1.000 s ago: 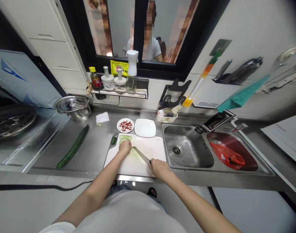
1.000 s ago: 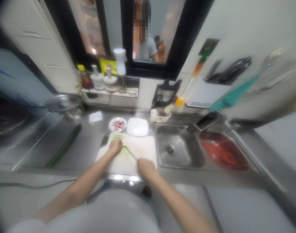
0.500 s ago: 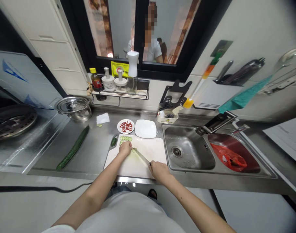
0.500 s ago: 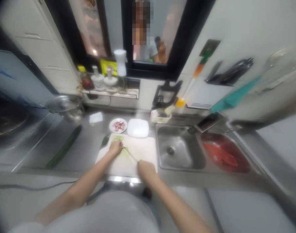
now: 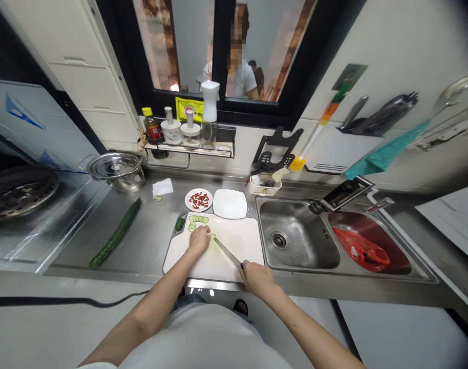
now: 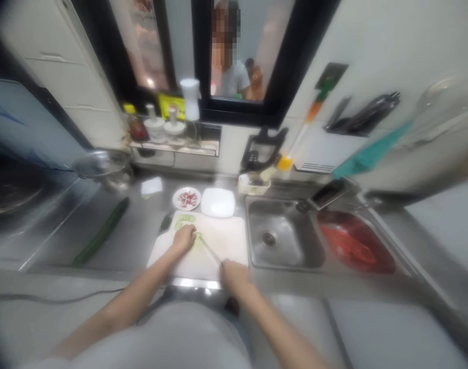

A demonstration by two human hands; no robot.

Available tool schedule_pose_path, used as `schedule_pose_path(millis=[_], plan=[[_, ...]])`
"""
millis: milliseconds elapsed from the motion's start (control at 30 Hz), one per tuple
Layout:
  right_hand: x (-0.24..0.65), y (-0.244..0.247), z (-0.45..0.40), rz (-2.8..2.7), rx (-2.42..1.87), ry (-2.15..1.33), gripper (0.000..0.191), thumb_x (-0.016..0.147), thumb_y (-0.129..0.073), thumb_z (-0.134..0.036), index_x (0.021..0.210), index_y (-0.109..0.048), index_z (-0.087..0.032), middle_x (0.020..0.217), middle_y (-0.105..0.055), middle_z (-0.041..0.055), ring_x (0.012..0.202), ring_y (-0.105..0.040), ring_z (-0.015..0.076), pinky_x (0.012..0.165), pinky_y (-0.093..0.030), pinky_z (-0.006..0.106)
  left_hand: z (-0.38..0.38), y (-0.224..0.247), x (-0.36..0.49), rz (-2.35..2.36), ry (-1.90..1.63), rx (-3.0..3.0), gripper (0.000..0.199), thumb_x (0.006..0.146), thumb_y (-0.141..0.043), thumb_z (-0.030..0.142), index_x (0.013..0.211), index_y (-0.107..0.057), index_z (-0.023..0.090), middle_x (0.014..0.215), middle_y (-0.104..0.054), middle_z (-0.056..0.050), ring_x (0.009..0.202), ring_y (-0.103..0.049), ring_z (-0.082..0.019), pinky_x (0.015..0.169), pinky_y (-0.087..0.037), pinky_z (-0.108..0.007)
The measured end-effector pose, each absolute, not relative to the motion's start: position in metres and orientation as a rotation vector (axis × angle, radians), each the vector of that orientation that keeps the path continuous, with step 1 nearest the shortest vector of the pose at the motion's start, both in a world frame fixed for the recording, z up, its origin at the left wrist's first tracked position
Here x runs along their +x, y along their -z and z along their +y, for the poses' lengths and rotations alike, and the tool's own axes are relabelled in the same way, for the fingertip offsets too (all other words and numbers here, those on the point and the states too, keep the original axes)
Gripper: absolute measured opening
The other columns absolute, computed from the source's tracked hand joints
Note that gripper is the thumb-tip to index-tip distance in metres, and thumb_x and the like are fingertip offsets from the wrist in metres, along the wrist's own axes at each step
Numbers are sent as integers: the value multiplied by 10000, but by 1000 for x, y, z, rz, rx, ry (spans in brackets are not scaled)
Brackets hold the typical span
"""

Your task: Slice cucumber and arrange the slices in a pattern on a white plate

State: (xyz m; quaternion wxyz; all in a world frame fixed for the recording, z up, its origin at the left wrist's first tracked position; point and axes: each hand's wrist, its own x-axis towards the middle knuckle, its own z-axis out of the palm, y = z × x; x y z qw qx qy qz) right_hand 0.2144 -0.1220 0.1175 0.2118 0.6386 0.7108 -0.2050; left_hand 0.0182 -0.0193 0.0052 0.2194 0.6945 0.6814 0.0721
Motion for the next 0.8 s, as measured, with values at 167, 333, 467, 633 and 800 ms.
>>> schedule_pose_path(millis=[167, 333, 467, 633, 800], plan=[[216, -118, -128, 1939, 1784, 588, 360, 946, -353, -322, 1095, -608, -116, 1039, -675, 189, 1005, -640, 280, 788, -462, 363, -19, -5, 20, 1893, -174, 1906, 187, 830, -527, 247, 997, -598, 204, 1032, -617, -75, 992, -568, -207, 832, -402, -297], [224, -111, -134, 1947, 1822, 617, 351, 946, -357, -341, 1108, -592, -136, 1030, -679, 169, 1007, -636, 262, 782, -442, 330, -18, -5, 24, 1910, -192, 1852, 146, 817, -521, 216, 925, -618, 199, 1018, -615, -72, 952, -581, -194, 801, -414, -276], [230, -107, -138, 1924, 1896, 651, 355, 947, -347, -391, 1090, -583, -167, 1020, -683, 145, 987, -638, 252, 758, -427, 312, -18, -8, 26, 1915, -233, 1774, 114, 807, -525, 179, 870, -619, 193, 961, -653, -57, 904, -594, -178, 770, -415, -255], [232, -105, -141, 1876, 2013, 759, 376, 963, -306, -414, 1079, -577, -181, 994, -692, 125, 976, -640, 226, 735, -410, 275, -17, -10, 25, 1894, -302, 1670, 79, 798, -542, 203, 830, -614, 199, 872, -686, -32, 834, -603, -165, 713, -404, -243], [233, -104, -140, 1856, 2070, 800, 375, 964, -316, -424, 1085, -575, -182, 978, -694, 122, 985, -637, 212, 723, -395, 250, -19, -12, 16, 1951, -311, 1637, 82, 797, -568, 270, 810, -610, 201, 868, -686, -30, 805, -601, -161, 665, -385, -237]])
